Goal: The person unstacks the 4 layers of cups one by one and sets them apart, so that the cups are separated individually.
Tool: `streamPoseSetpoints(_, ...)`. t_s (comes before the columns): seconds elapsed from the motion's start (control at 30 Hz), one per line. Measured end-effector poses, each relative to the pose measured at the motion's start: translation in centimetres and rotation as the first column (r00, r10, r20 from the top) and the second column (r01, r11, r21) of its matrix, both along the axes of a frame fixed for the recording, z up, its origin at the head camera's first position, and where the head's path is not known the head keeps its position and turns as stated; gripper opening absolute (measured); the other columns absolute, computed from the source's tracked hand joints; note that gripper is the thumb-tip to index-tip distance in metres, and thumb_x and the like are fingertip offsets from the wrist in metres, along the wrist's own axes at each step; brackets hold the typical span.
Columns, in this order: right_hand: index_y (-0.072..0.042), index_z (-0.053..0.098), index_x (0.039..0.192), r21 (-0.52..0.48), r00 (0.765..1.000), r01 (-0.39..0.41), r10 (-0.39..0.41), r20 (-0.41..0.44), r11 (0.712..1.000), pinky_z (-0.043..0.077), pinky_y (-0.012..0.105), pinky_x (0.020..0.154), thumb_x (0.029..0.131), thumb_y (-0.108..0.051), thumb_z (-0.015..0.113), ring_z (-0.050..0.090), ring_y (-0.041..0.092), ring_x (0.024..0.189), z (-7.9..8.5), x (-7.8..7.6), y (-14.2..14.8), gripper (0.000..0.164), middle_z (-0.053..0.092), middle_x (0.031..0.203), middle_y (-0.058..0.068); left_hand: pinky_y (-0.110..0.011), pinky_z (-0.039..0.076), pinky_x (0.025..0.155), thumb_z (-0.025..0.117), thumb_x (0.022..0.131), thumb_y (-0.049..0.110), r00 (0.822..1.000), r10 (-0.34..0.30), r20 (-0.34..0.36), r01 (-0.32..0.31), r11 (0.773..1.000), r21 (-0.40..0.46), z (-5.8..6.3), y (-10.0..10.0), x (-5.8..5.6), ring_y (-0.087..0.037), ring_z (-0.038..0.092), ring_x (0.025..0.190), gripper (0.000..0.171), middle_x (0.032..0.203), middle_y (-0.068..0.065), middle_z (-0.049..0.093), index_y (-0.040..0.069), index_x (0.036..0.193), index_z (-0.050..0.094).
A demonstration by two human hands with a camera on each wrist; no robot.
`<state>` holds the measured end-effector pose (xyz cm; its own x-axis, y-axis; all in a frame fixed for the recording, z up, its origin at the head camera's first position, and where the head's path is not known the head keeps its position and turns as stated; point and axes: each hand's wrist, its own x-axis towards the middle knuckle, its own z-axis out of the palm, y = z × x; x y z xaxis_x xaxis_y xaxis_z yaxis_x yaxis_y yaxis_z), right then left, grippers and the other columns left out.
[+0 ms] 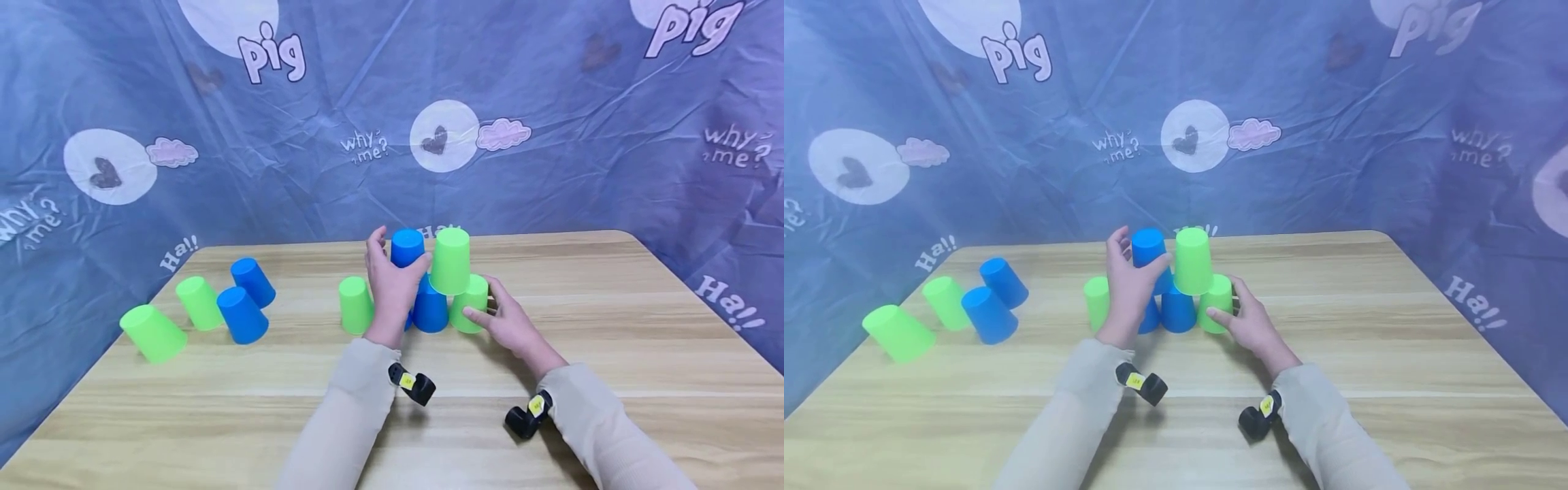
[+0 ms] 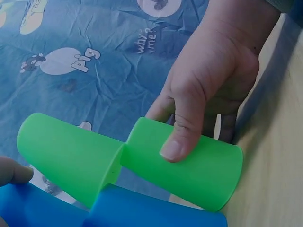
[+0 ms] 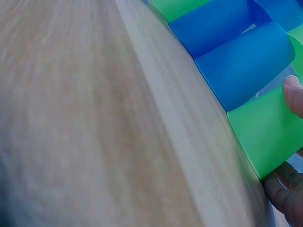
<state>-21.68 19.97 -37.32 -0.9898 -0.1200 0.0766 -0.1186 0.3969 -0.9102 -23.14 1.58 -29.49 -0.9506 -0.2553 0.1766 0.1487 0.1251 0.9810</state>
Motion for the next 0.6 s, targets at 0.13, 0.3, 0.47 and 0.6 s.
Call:
streamPoseSetpoints(0.13,-0.01,0.026,0.142,0.003,1.0,0.0,0.0,-0.001,1.0,0.031,0.061,0.101,0.088,-0.018,0.062,0.037,0.049,0.124,0.02,-0.01,0.01,0.066,0.037,0.137,0.023,-0.05,0.039,0.098,0.072,0.078,0.015,0.999,-0.044,-0.008,0.044,0.998,0.042,-0.39,0.07,-0.26,-0.027,0.046,0.12,0.071,0.133,-0.006,0.044,0.02,0.137,0.034)
streamPoseSetpoints(0.3,-0.01,0.026,0.142,0.0,1.0,-0.002,0.002,-0.001,1.0,0.031,0.061,0.101,0.088,-0.017,0.062,0.036,0.049,0.124,0.04,0.03,-0.11,0.066,0.037,0.137,0.023,-0.052,0.041,0.094,0.07,0.078,0.011,0.997,-0.073,-0.01,0.074,0.995,0.071,-0.8,0.14,-0.26,-0.027,0.051,0.113,0.065,0.127,-0.005,0.05,0.023,0.134,0.038)
streamPoseSetpoints(0.47,-0.01,0.026,0.142,-0.004,1.0,-0.001,0.001,0.001,1.0,0.031,0.06,0.101,0.088,-0.017,0.062,0.037,0.049,0.124,0.0,0.06,-0.16,0.066,0.038,0.136,0.022,-0.051,0.042,0.092,0.07,0.078,0.01,0.997,-0.078,-0.025,0.08,0.995,0.064,-0.92,0.15,-0.22,-0.027,0.051,0.112,0.066,0.126,-0.005,0.051,0.024,0.134,0.038)
streamPoseSetpoints(0.6,-0.011,0.026,0.143,-0.005,1.0,0.001,-0.001,0.003,1.0,0.031,0.061,0.101,0.088,-0.017,0.062,0.036,0.049,0.124,-0.02,0.04,-0.13,0.066,0.038,0.136,0.022,-0.052,0.042,0.092,0.07,0.079,0.01,0.996,-0.08,-0.039,0.082,0.995,0.051,-1.0,0.09,-0.22,-0.027,0.051,0.112,0.065,0.127,-0.005,0.051,0.026,0.135,0.038)
